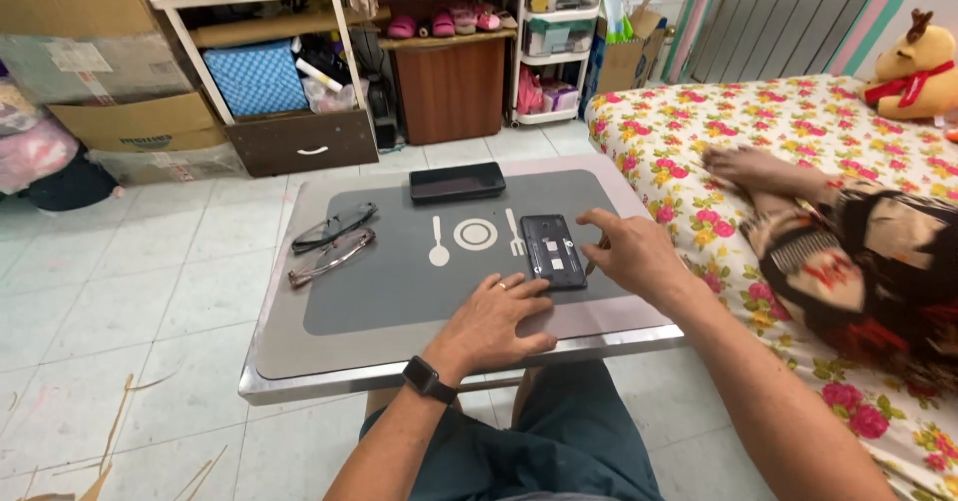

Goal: The person uses a small screwdriver to remove screws from the back of a disassembled mobile phone placed on a gray mat. The person continues to unscrew multiple fasteners around the device's frame.

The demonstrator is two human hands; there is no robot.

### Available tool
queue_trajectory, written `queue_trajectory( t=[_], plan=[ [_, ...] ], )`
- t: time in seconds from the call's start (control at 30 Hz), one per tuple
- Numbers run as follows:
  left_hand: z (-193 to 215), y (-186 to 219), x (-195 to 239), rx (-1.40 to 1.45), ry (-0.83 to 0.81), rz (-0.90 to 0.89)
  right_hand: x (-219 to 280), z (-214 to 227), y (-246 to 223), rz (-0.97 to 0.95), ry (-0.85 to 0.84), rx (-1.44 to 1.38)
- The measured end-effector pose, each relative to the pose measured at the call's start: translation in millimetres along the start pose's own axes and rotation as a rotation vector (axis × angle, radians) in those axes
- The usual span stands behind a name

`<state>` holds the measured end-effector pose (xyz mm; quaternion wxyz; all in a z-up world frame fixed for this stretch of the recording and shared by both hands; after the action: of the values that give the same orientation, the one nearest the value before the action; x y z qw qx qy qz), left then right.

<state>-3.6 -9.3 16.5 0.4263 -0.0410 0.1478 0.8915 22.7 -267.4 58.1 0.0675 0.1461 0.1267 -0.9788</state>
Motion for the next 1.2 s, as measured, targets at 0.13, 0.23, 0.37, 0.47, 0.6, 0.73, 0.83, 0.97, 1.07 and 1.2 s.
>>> queue_trajectory(
  t=[0.13, 0.23, 0.37, 0.47, 0.6, 0.73, 0.83, 0.97, 1.07, 1.2],
  plan=[
    [12.8, 7.8, -0.3, 0.04, -0.079, 0.083, 12.5, 37.2, -40.1, 0.006, -0.138, -0.227],
    [12.4, 7.7, -1.2, 0.049, -0.079, 0.087, 11.0, 29.6, -39.2, 0.038, -0.107, -0.138],
    [14.0, 8.3, -1.4, 0.045, -0.08, 0.081, 8.4, 29.5, -38.0, 0.036, -0.068, -0.081],
    [12.5, 8.0, -0.8, 0.045, -0.104, 0.098, 13.8, 35.8, -43.1, 0.007, -0.134, -0.184],
    [10.0, 7.6, -0.4, 0.063, -0.088, 0.092, 6.1, 14.8, -18.0, -0.028, -0.065, -0.058],
    [4.9, 3.8, -2.2, 0.057, -0.072, 0.083, 7.4, 13.9, -17.0, -0.036, -0.022, -0.053],
    [8.7, 4.9, -1.5, 0.058, -0.076, 0.085, 13.9, 35.3, -41.8, -0.018, -0.14, -0.213],
    [7.4, 4.7, -1.0, 0.054, -0.07, 0.074, 11.2, 35.6, -40.9, -0.027, -0.094, -0.16],
    [7.6, 3.1, -2.4, 0.062, -0.078, 0.092, 8.8, 38.5, -38.5, -0.046, -0.132, -0.196],
    [4.7, 3.7, -1.8, 0.06, -0.076, 0.078, 8.6, 38.2, -34.7, -0.088, -0.206, -0.175]
  ],
)
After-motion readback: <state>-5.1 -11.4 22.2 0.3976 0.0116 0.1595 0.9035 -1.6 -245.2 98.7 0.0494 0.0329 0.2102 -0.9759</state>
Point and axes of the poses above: each hand's wrist, its own x-axis away from the middle knuckle, its own z-axis out of the back of the hand, y = z × x, the point moved 1 cm from there along -x, towards the middle knuckle, and after that the axes turned 4 degrees about -x, right-handed, at the moved point
